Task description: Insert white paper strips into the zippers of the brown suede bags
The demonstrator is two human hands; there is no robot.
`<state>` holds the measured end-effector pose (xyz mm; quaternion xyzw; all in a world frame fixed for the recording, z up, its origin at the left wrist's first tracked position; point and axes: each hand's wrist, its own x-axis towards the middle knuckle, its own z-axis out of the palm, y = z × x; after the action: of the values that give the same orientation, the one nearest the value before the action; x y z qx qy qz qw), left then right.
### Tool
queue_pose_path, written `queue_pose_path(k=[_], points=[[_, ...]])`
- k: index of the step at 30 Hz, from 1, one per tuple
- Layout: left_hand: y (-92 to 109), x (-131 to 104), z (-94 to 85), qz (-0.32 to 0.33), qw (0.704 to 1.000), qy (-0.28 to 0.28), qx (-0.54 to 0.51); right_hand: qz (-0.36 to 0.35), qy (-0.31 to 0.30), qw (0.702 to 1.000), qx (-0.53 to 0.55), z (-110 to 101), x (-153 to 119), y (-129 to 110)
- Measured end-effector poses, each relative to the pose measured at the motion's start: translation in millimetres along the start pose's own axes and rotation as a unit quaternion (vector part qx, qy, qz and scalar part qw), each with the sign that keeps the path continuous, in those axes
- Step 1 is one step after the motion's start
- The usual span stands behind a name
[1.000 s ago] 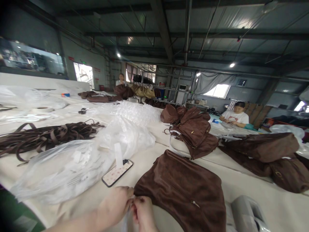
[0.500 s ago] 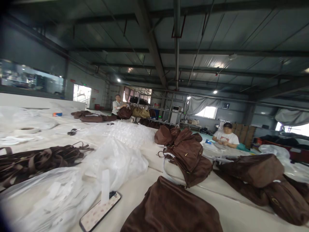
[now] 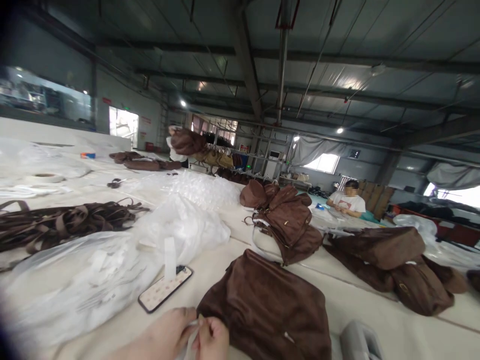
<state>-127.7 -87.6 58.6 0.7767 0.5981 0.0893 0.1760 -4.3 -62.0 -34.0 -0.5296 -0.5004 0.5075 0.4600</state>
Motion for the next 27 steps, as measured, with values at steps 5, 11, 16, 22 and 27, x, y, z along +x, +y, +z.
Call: queue_pose_path(k=[5,11,16,22,27], points=[[-1.9,9.7,11.1,0.004,1.000,-0.021,0.013,0.014,-0.003,0.998,0.060,-8.3,-14.8,-7.7],[-22.3,19.6,22.9,-0.043,0.945,-0.024,-0.323,0.214,-0.039,0.948,0.234,-29.2,-17.3,-14.6],[-12.1,8.7,3.8,-0.006,0.881,-0.066,-0.468,0.293,-0.135,0.891,0.318,-33.3,-12.6,-31.5],[14.7,-6.7,-10.1,0.117,0.977,0.056,-0.167,0.112,0.075,0.944,0.301,-18.4,-7.5,-19.7],[37.5,-15.3,6.8,0.135,0.975,0.061,0.166,-0.031,0.136,0.985,0.107,-27.9,-2.0,-24.1]])
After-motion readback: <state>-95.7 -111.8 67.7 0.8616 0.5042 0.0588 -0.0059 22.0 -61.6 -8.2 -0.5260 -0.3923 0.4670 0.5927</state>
